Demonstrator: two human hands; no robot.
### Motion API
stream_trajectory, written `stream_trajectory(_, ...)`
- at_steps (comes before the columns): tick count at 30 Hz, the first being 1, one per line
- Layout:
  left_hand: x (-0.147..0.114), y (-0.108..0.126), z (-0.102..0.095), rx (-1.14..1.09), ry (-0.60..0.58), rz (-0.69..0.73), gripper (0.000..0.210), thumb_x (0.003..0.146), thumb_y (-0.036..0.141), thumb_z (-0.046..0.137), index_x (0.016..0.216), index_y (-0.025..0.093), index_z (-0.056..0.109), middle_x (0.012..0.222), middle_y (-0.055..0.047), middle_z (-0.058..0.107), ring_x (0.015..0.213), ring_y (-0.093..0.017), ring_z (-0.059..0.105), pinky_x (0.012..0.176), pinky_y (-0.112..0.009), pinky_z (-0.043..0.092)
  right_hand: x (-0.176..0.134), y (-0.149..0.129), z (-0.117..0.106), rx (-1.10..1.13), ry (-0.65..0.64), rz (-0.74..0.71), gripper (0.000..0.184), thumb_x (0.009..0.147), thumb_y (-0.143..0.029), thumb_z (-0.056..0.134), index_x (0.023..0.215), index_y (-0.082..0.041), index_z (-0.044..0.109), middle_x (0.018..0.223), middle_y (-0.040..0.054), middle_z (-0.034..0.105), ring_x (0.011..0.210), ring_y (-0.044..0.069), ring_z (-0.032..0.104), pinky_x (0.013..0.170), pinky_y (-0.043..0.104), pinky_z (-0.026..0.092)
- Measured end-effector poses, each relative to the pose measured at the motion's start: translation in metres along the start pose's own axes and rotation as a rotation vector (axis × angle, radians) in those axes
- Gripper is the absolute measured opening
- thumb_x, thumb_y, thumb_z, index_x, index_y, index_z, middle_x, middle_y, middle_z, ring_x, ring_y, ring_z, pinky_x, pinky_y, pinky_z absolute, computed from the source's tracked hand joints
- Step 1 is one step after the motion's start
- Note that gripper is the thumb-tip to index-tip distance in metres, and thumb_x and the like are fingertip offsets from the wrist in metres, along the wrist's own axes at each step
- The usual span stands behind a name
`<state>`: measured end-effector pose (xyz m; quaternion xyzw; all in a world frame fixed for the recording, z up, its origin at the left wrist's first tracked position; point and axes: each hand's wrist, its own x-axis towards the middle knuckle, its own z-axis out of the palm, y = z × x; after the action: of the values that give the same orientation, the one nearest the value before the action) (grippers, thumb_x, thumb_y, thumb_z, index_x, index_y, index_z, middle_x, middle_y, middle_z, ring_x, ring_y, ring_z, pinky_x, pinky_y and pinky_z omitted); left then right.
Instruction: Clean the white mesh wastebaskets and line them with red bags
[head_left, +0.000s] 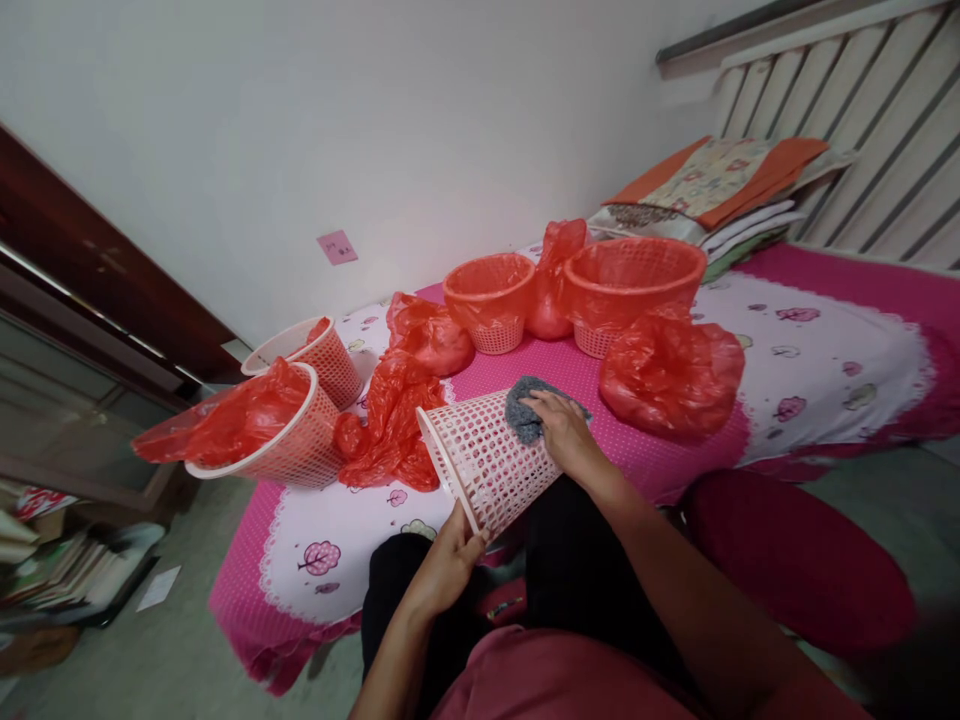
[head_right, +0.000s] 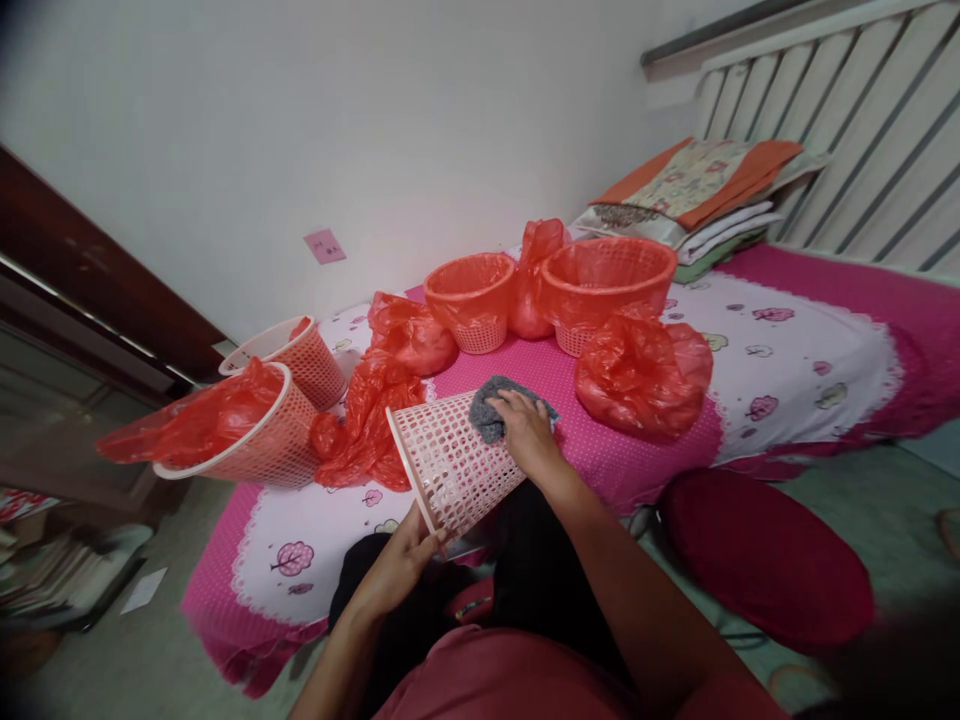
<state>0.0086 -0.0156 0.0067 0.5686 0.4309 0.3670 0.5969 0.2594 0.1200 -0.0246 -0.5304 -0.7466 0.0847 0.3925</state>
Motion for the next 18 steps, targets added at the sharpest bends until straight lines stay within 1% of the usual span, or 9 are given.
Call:
stream_trajectory(3,0.000,-0.001,0.001,-0.002,0.016,0.003,0.073,0.092,0.035,0.073,0.159,0.023,0.047,0.165,-0.014,0.051,0.158,-0.036,0.040,0.134,-0.057,0.017,-0.007,0.022,0.001,0.086,0.064,0.018,0.059,0.091,-0.006,0.042,0.141,-0.025,0.067,0.147,0.0126,0.065,0.142,0.030,0.057,0.119,0.057,0.045)
stream_trajectory(5,0.000,0.000,0.001,-0.017,0.029,0.009,0.069,0.091,0.036,0.075,0.155,0.022,0.053,0.163,-0.014,0.054,0.156,-0.036,0.043,0.134,-0.057,0.019,-0.014,0.034,0.000,0.137,0.088,0.037,0.058,0.090,-0.008,0.045,0.142,-0.022,0.066,0.147,0.0140,0.064,0.143,0.031,0.057,0.121,0.055,0.045)
stream_trajectory(8,0.000,0.001,0.003,-0.079,0.064,-0.005,0.071,0.088,0.039,0.078,0.153,0.023,0.053,0.158,-0.014,0.059,0.148,-0.035,0.052,0.131,-0.055,0.029,-0.028,0.044,-0.001,0.162,0.108,0.082,0.058,0.088,-0.010,0.048,0.144,-0.018,0.064,0.149,0.0165,0.062,0.143,0.032,0.057,0.123,0.057,0.044)
stream_trajectory(11,0.003,0.005,0.007,-0.132,0.183,-0.042,0.080,0.087,0.044,0.080,0.157,0.024,0.047,0.147,-0.014,0.067,0.132,-0.033,0.065,0.119,-0.053,0.046,-0.040,0.045,0.000,0.166,0.133,0.094,0.059,0.087,-0.010,0.049,0.143,-0.017,0.064,0.152,0.0172,0.059,0.143,0.032,0.056,0.124,0.058,0.043)
stream_trajectory(13,0.006,0.009,0.009,-0.168,0.267,-0.038,0.083,0.087,0.046,0.081,0.158,0.025,0.045,0.141,-0.014,0.070,0.122,-0.031,0.070,0.109,-0.050,0.055,-0.047,0.042,0.001,0.176,0.156,0.095,0.058,0.087,-0.009,0.049,0.142,-0.018,0.065,0.154,0.0170,0.058,0.144,0.032,0.055,0.124,0.057,0.043)
stream_trajectory(15,0.010,0.012,0.011,-0.218,0.329,-0.022,0.085,0.084,0.046,0.084,0.158,0.026,0.046,0.138,-0.014,0.072,0.118,-0.030,0.072,0.102,-0.046,0.059,-0.052,0.039,0.002,0.187,0.178,0.096,0.058,0.086,-0.008,0.049,0.140,-0.018,0.066,0.155,0.0164,0.057,0.145,0.031,0.055,0.124,0.056,0.043)
stream_trajectory(18,0.013,0.016,0.011,-0.298,0.352,-0.019,0.087,0.082,0.043,0.086,0.158,0.029,0.046,0.140,-0.014,0.071,0.121,-0.030,0.071,0.101,-0.044,0.060,-0.056,0.035,0.001,0.195,0.193,0.081,0.056,0.084,-0.006,0.048,0.135,-0.019,0.068,0.153,0.0147,0.059,0.144,0.029,0.055,0.124,0.055,0.044)
